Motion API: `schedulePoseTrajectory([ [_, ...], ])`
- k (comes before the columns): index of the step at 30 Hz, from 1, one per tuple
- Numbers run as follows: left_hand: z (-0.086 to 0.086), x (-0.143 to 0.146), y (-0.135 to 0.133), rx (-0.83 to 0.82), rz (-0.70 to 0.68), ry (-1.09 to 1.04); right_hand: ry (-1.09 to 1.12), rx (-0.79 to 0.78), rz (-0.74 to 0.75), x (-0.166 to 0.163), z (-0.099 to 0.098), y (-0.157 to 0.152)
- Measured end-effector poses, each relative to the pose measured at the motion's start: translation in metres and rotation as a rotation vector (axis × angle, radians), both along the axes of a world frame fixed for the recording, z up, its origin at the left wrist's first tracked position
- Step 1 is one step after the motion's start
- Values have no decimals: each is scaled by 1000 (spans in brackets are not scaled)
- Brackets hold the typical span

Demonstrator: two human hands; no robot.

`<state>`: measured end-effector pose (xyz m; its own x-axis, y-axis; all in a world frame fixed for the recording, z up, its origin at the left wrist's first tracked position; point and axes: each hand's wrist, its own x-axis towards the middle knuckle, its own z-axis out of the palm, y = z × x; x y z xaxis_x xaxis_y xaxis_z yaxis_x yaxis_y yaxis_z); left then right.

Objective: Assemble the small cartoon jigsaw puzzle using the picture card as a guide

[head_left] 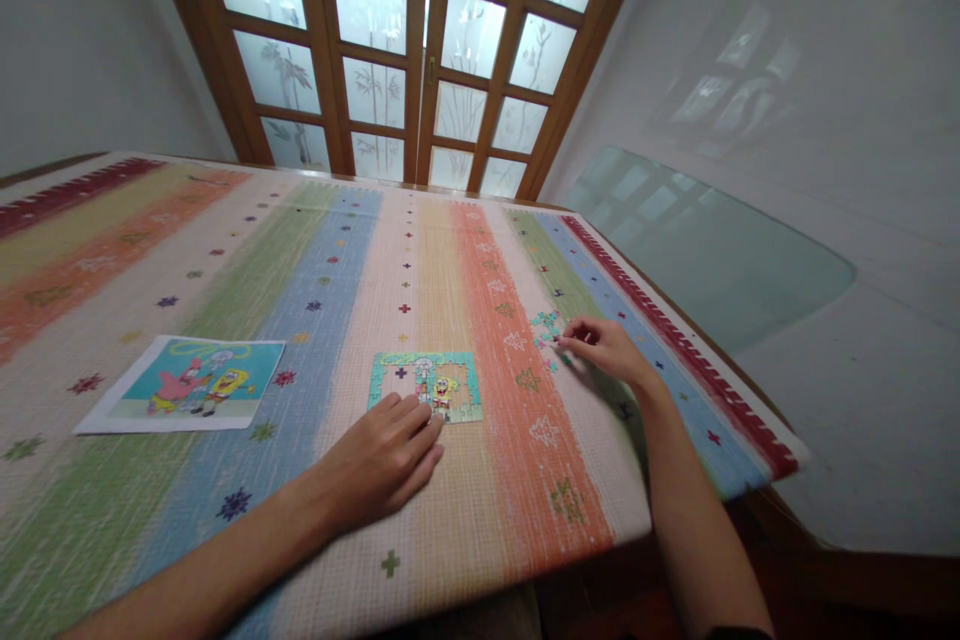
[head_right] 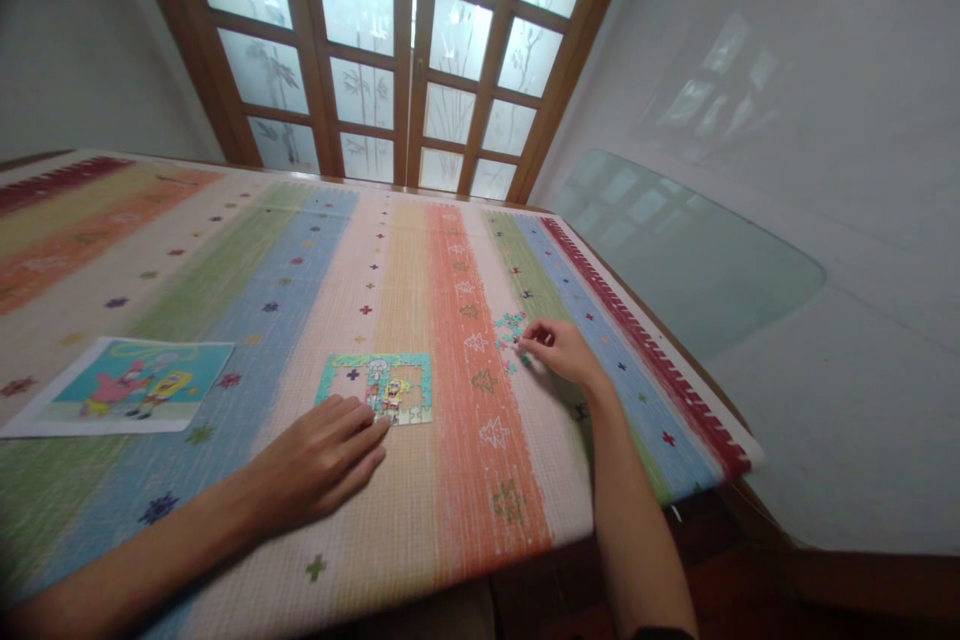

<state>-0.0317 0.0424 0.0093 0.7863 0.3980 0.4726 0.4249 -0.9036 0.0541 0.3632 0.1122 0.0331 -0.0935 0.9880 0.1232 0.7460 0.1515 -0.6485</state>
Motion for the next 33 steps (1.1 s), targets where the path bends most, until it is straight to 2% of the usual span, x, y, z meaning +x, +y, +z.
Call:
schedulePoseTrajectory([
  [3,-1,0,0,11,-2,1,27,4,-25,2,1,0],
  [7,-1,0,0,11,-2,0,-47,-12,18,6,-10,5],
  [12,-1,0,0,6,-3,14,-216,251,-111,12,-27,21],
  [15,-1,0,0,-4,5,5,-284,327,-159,10,-36,31],
  [21,1,0,0,6,0,-5,-307,287,-132,-1,-45,37],
  [28,-1,0,1,1,5,-13,-284,286,-235,-13,-46,43],
  [33,1,1,0,-7,2,-12,-230,267,-246,-13,-49,49],
])
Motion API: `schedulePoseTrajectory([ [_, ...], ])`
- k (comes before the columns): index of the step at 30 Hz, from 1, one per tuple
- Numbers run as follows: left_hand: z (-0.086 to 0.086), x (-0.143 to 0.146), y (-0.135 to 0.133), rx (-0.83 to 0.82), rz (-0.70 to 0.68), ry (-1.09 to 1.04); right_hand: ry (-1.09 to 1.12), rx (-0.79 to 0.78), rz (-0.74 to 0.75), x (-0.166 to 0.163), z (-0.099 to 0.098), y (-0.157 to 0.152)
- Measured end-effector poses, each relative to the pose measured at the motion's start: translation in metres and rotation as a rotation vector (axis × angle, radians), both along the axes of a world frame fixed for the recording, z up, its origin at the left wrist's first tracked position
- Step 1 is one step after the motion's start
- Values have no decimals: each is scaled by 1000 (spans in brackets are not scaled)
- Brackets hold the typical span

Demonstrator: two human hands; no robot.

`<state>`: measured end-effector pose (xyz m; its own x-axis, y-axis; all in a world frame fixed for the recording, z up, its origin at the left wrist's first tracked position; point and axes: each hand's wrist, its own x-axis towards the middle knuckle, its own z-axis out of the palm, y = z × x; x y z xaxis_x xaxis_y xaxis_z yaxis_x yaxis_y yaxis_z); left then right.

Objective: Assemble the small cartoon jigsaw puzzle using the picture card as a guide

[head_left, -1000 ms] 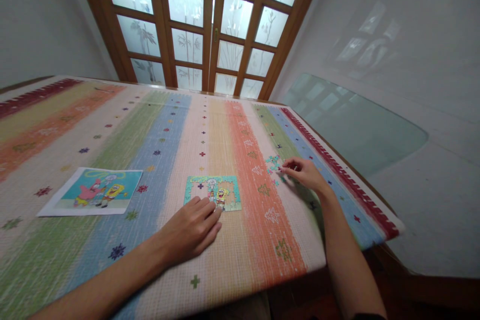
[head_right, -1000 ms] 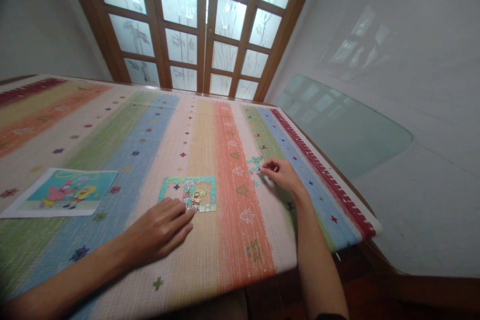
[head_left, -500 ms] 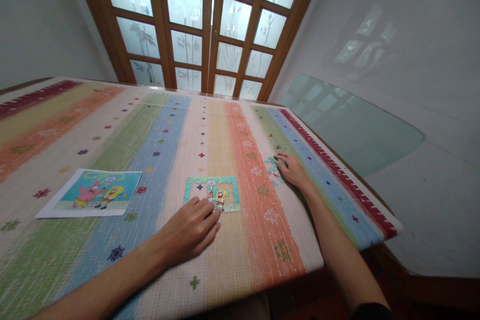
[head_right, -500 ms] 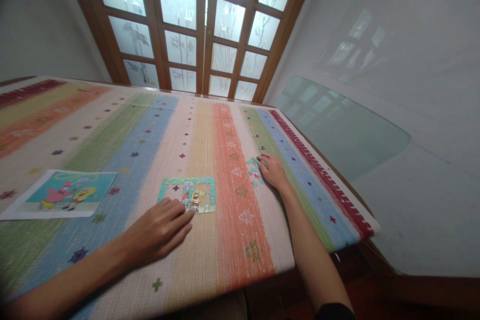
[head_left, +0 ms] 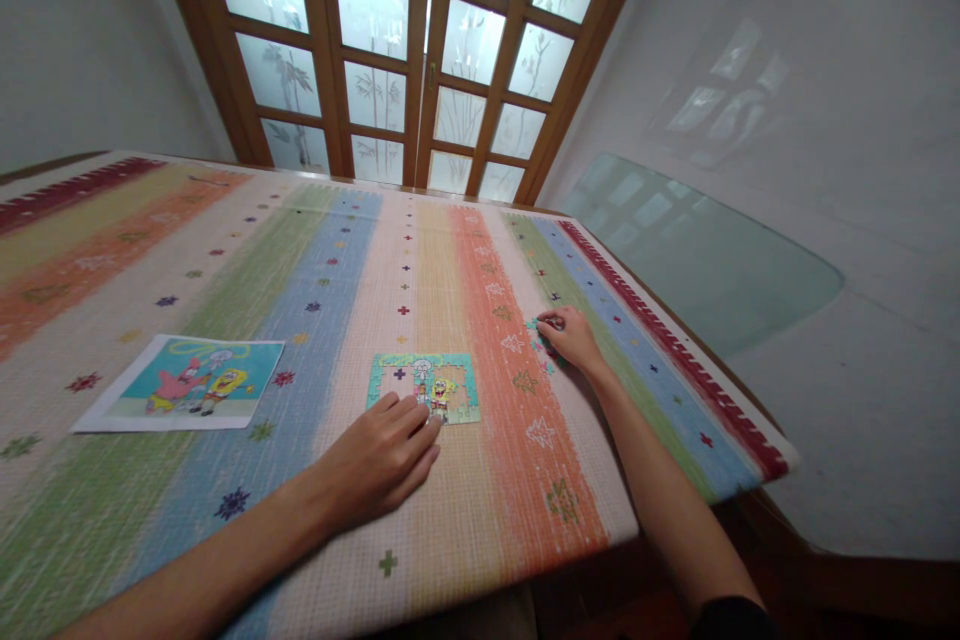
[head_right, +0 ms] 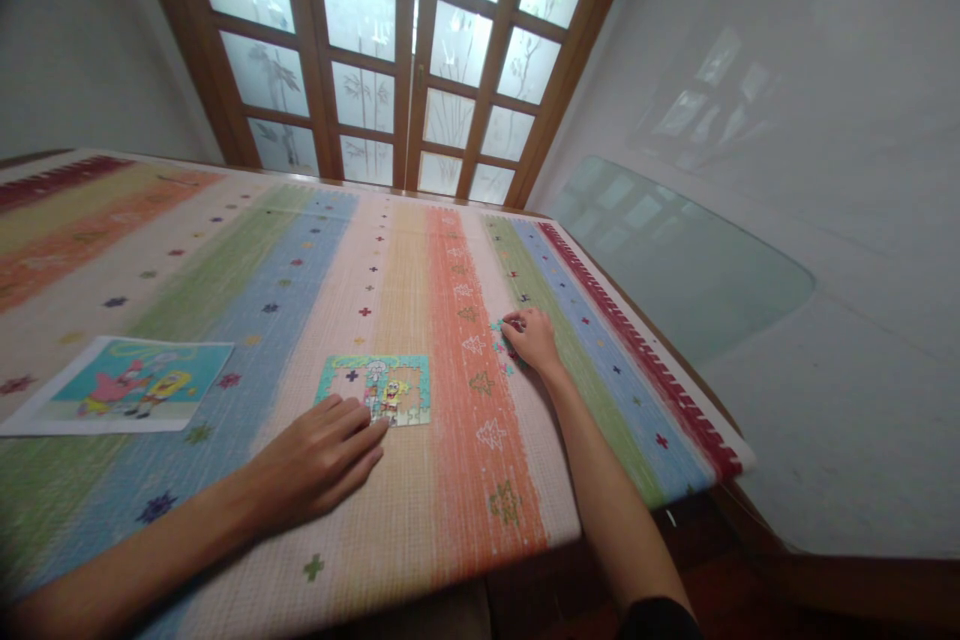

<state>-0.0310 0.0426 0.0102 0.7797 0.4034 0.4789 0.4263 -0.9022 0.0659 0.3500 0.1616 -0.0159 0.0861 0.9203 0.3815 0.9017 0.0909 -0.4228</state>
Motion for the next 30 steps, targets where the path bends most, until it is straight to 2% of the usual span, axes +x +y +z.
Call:
schedulePoseTrajectory([
  [16,-7,-1,0,27,5,-58,220,-116,57,-2,14,-3],
  [24,-8,0,2,8,-1,-44,328,-212,175,-12,25,-13],
  [30,-6,0,1,8,1,-40,446,-218,259,-30,38,-23],
])
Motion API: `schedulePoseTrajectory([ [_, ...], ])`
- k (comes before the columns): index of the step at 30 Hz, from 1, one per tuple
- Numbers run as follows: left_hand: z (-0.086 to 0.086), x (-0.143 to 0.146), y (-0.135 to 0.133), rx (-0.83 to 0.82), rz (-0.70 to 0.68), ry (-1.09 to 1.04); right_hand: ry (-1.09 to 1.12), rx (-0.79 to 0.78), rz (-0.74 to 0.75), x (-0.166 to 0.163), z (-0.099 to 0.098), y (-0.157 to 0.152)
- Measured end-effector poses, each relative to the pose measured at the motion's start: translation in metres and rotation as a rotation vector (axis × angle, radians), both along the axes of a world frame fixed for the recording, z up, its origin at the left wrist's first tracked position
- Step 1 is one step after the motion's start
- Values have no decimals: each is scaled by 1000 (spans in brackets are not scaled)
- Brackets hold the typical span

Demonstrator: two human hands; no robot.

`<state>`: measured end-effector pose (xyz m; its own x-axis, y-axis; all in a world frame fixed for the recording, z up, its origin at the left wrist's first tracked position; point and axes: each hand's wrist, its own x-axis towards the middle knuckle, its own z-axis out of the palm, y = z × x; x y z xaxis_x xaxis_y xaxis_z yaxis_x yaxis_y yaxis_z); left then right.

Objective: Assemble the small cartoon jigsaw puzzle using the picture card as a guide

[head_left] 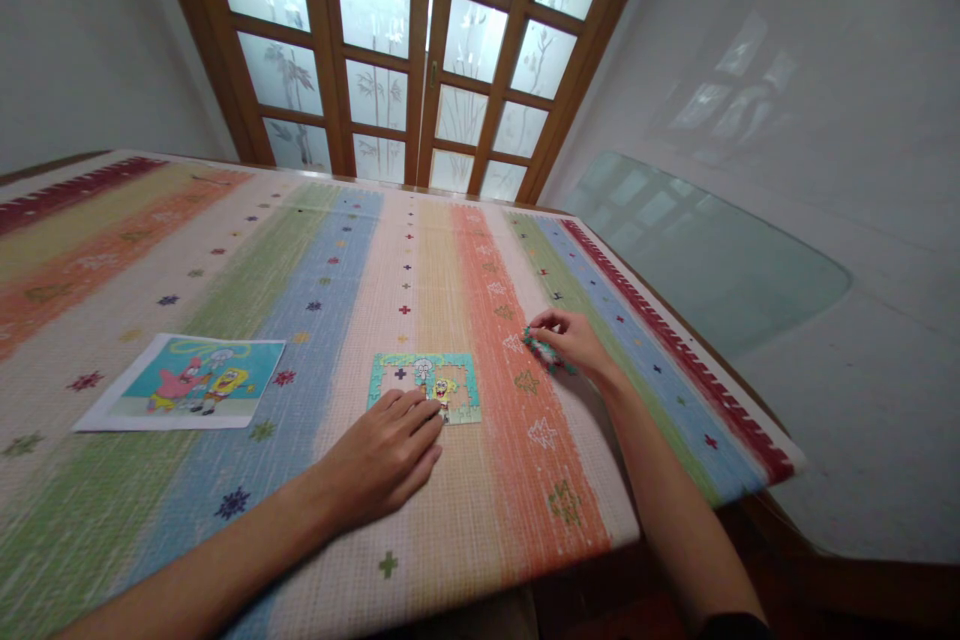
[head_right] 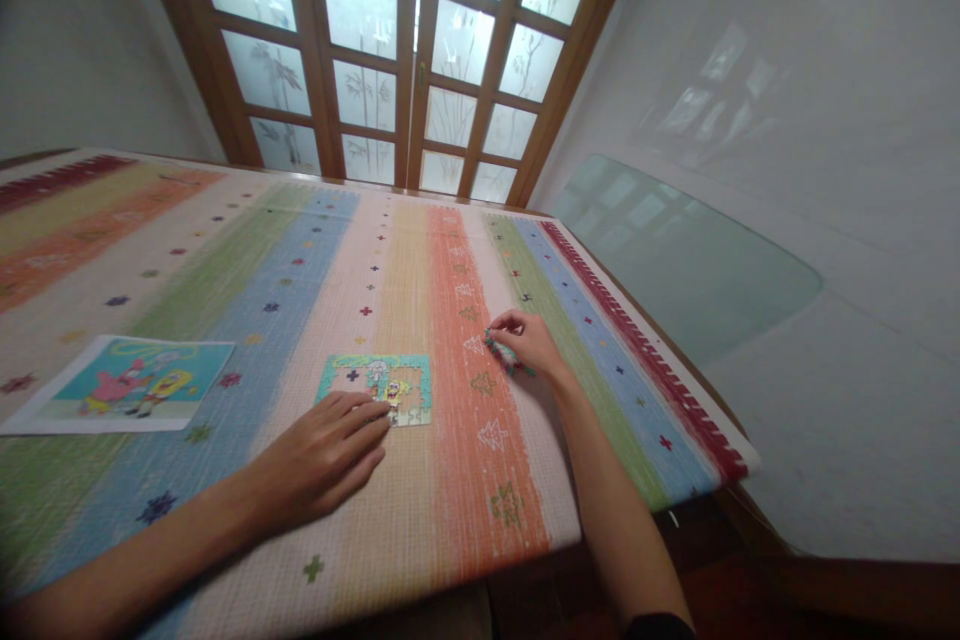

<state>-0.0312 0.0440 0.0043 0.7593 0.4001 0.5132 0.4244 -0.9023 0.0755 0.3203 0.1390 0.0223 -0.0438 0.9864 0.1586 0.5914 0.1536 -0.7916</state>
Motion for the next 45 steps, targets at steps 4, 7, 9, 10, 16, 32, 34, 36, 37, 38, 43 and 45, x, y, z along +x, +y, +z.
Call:
schedulePoseTrajectory([
  [4,-1,0,0,-3,1,9,58,-81,133,-25,6,-12],
  [7,-1,-1,0,-10,3,11,70,-165,251,-46,8,-22],
  [9,0,0,0,-12,4,12,69,-189,321,-60,8,-28],
  [10,0,0,-1,-11,5,12,70,-183,350,-66,8,-31],
  [16,0,0,-1,-4,11,32,63,-235,511,-90,3,-43],
  [32,1,0,0,-13,8,23,-174,-13,514,-97,0,-49],
  [34,1,0,-1,-13,9,21,-190,-10,511,-97,0,-49],
  [36,1,0,-1,-19,9,20,-200,-16,508,-98,-1,-50],
  [37,1,0,-1,-23,8,18,-201,-22,505,-98,-1,-50],
  [38,1,0,-1,-30,9,18,-200,-29,500,-99,-1,-50],
  [43,3,0,-1,-32,8,12,-214,-30,501,-98,1,-50],
  [45,3,0,-1,-20,7,14,-220,-33,520,-96,2,-49],
])
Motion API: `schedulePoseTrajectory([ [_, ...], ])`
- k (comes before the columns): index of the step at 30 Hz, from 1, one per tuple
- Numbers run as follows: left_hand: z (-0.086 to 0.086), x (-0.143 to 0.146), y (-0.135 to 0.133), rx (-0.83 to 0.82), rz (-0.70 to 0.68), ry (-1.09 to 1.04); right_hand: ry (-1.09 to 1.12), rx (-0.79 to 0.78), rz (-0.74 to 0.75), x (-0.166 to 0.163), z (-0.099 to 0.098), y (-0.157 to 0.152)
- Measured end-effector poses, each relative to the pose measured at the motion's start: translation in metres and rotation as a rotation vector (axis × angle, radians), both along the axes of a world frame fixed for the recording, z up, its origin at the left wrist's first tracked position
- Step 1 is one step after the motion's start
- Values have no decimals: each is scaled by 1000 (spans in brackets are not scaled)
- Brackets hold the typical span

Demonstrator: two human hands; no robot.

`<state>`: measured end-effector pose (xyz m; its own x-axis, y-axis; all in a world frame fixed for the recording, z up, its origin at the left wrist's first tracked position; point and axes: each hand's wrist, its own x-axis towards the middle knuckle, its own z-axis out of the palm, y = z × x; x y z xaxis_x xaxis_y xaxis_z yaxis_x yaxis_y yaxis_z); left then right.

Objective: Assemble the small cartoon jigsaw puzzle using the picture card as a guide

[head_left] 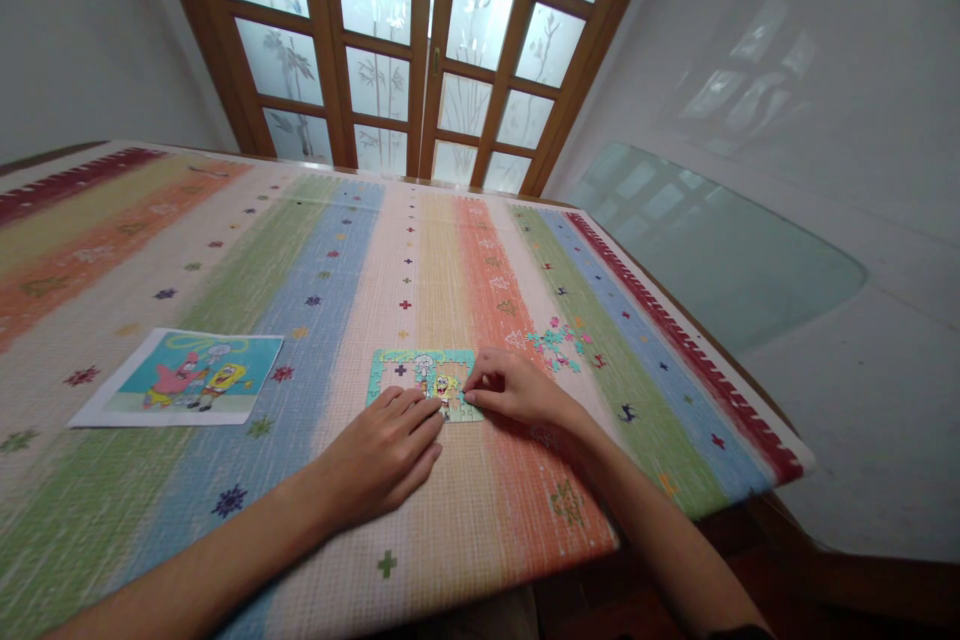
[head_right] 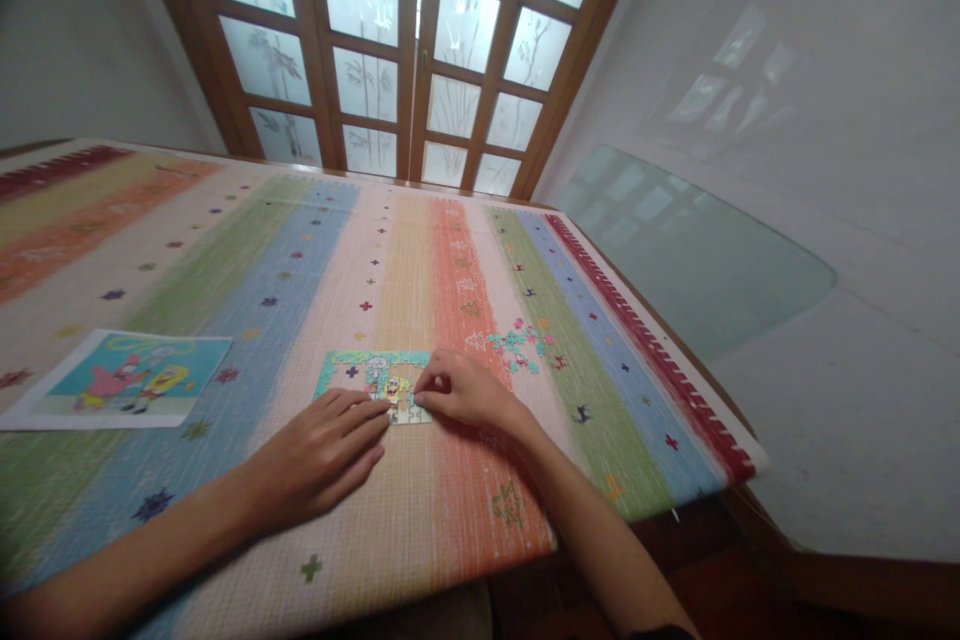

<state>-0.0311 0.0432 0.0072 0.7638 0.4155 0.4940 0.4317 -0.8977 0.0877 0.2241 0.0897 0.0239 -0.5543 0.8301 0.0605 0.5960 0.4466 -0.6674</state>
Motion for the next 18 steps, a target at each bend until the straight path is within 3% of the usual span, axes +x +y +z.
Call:
schedulePoseTrajectory([
  [18,0,0,1,-1,-6,-7,9,45,-14,2,-1,-1],
])
